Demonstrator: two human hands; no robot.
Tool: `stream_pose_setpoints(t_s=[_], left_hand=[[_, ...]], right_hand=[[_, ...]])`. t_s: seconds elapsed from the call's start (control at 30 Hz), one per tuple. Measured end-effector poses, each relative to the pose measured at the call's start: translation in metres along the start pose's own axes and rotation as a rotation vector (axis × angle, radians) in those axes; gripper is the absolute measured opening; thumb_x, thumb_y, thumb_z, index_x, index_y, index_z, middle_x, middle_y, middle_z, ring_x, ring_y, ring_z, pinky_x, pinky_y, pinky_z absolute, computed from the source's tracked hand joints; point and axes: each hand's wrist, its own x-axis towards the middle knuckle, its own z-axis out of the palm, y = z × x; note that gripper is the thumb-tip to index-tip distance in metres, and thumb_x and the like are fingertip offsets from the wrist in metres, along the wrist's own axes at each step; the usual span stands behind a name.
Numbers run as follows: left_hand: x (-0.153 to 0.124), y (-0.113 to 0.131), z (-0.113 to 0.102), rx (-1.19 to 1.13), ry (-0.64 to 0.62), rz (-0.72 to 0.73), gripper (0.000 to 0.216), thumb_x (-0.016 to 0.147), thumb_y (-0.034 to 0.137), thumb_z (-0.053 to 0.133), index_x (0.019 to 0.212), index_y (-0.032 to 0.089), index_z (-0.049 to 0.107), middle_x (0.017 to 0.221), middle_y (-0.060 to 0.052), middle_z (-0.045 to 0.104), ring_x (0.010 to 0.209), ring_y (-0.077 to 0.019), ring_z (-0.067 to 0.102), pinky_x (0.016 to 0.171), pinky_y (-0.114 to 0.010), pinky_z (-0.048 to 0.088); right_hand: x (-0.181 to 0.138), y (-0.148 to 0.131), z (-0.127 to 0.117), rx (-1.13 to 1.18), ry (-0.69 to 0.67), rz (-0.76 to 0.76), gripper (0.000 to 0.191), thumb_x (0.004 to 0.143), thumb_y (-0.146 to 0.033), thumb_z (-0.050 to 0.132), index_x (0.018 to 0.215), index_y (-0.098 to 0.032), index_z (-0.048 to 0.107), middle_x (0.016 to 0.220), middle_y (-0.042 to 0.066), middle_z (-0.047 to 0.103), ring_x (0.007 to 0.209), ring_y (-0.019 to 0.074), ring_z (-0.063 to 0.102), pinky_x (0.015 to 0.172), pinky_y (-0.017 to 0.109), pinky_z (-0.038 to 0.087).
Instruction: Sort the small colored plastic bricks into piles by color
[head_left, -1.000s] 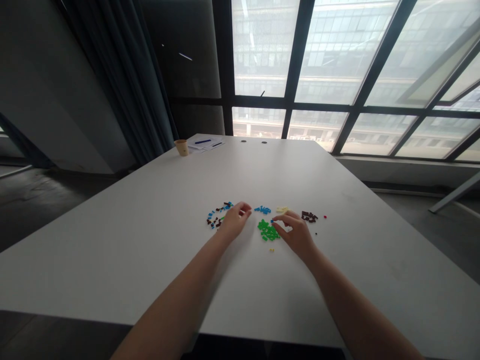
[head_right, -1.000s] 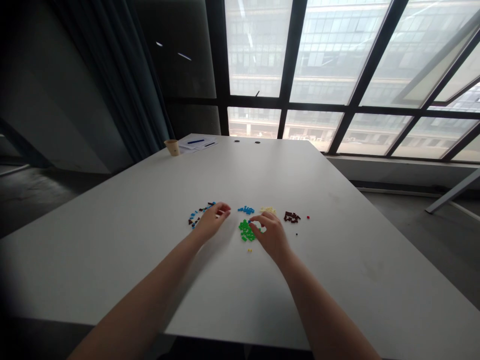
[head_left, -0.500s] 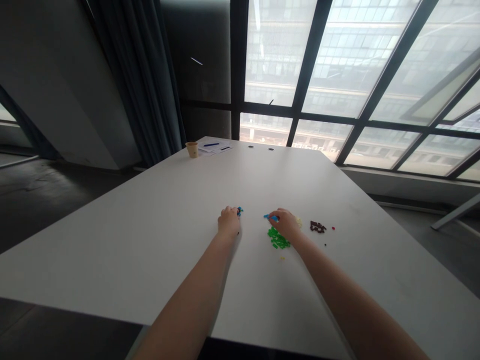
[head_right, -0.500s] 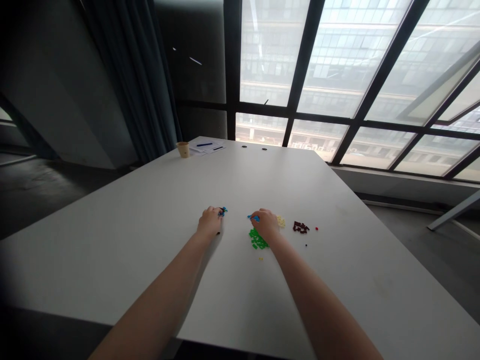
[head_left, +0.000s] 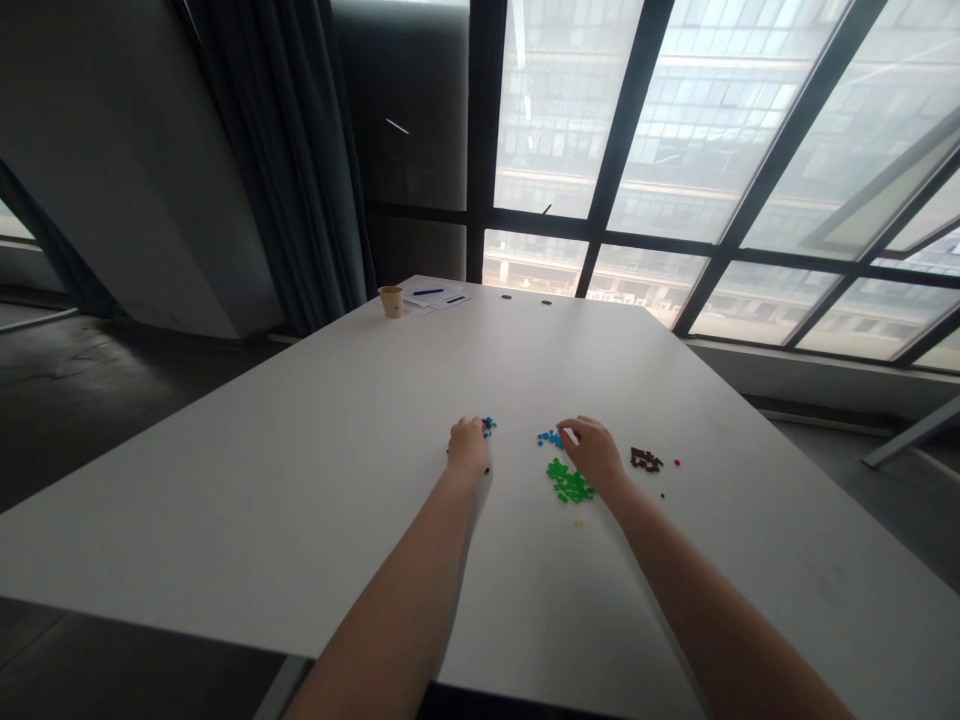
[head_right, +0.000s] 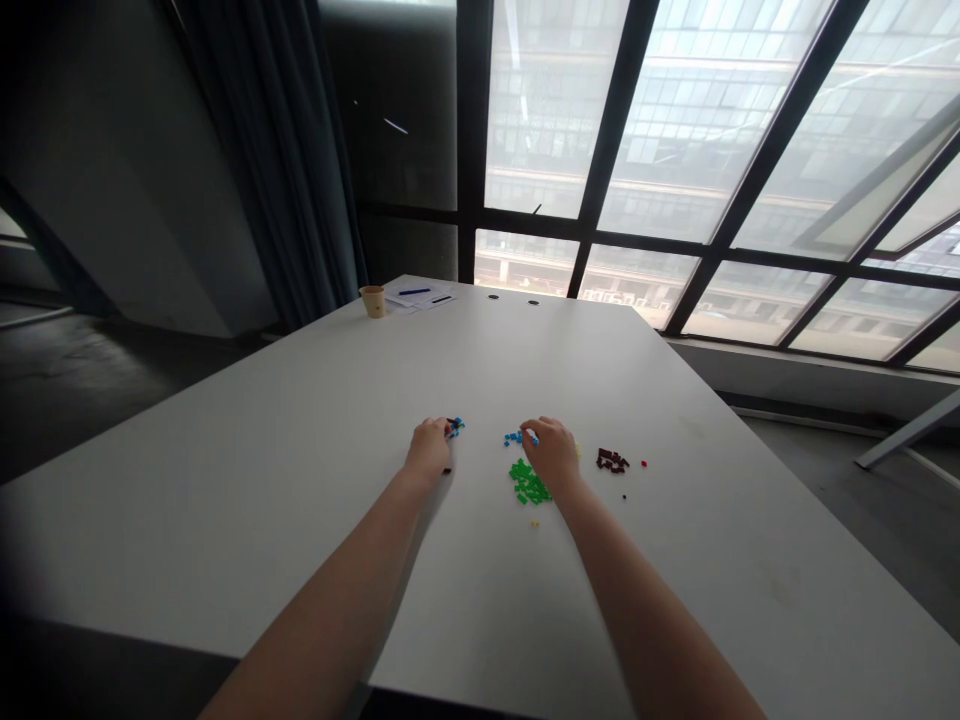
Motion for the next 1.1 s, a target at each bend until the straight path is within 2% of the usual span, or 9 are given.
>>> stream_pose_setpoints(t_s=[0.23,0.37,0.47,0.57,0.7,0.87,1.1], left_hand=[[-0.001,0.003,0.001,0.043,0.037,0.028,0.027,0.077,0.005,0.037,0.085,0.017,0.06,0.086,-0.01,0.058,0.081,-0.0186,0.052,0.074,-0.028,0.039],[-0.004,0.008,0.0,-0.017,0.071,0.066,0.03,0.073,0.001,0.036,0.085,0.017,0.058,0.089,-0.01,0.057,0.082,-0.0184,0.052,0.074,-0.028,0.039],[-0.01,0.016,-0.002,-0.18,0.079,0.117,0.028,0.073,0.002,0.037,0.084,0.018,0.057,0.091,-0.009,0.057,0.085,-0.0173,0.052,0.079,-0.029,0.039],[-0.021,0.032,-0.002,-0.471,0.025,0.19,0.023,0.071,0.004,0.042,0.083,0.018,0.056,0.086,-0.006,0.059,0.08,-0.0155,0.054,0.077,-0.028,0.042],[-0.045,0.061,0.002,-0.779,-0.123,0.328,0.017,0.07,0.011,0.049,0.083,0.018,0.057,0.08,-0.003,0.06,0.073,-0.0134,0.055,0.071,-0.026,0.044],[-0.068,0.08,0.001,-0.813,-0.161,0.433,0.017,0.071,0.014,0.052,0.087,0.018,0.058,0.081,-0.003,0.059,0.074,-0.0138,0.054,0.071,-0.026,0.043],[-0.069,0.079,-0.002,-0.938,-0.264,0.4,0.021,0.074,0.015,0.051,0.094,0.019,0.055,0.079,-0.002,0.058,0.075,-0.0132,0.055,0.072,-0.026,0.043]], right_hand=[[-0.032,0.023,-0.034,0.114,0.129,-0.027,0.018,0.076,-0.022,0.047,0.077,-0.019,0.065,0.065,0.003,0.057,0.063,0.0154,0.051,0.06,0.027,0.039],[-0.048,0.033,-0.032,0.142,0.16,-0.067,0.018,0.078,-0.022,0.046,0.077,-0.017,0.063,0.064,0.003,0.056,0.062,0.0155,0.05,0.061,0.028,0.04],[-0.053,0.033,-0.025,0.226,0.156,-0.051,0.018,0.079,-0.023,0.046,0.078,-0.018,0.063,0.067,0.003,0.058,0.06,0.0146,0.051,0.06,0.027,0.042],[-0.055,0.028,-0.02,0.319,0.142,-0.033,0.018,0.079,-0.025,0.047,0.08,-0.019,0.064,0.073,0.004,0.06,0.062,0.0142,0.051,0.059,0.027,0.043],[-0.058,0.016,-0.02,0.387,0.092,-0.045,0.018,0.08,-0.026,0.049,0.085,-0.02,0.065,0.07,0.003,0.057,0.061,0.0139,0.05,0.059,0.026,0.042],[-0.06,0.007,-0.026,0.419,0.03,-0.085,0.015,0.077,-0.027,0.056,0.088,-0.022,0.066,0.067,0.001,0.053,0.064,0.0139,0.049,0.06,0.026,0.04],[-0.06,0.006,-0.035,0.45,0.008,-0.106,0.013,0.078,-0.025,0.058,0.087,-0.024,0.066,0.069,0.001,0.054,0.069,0.0148,0.05,0.065,0.028,0.04]])
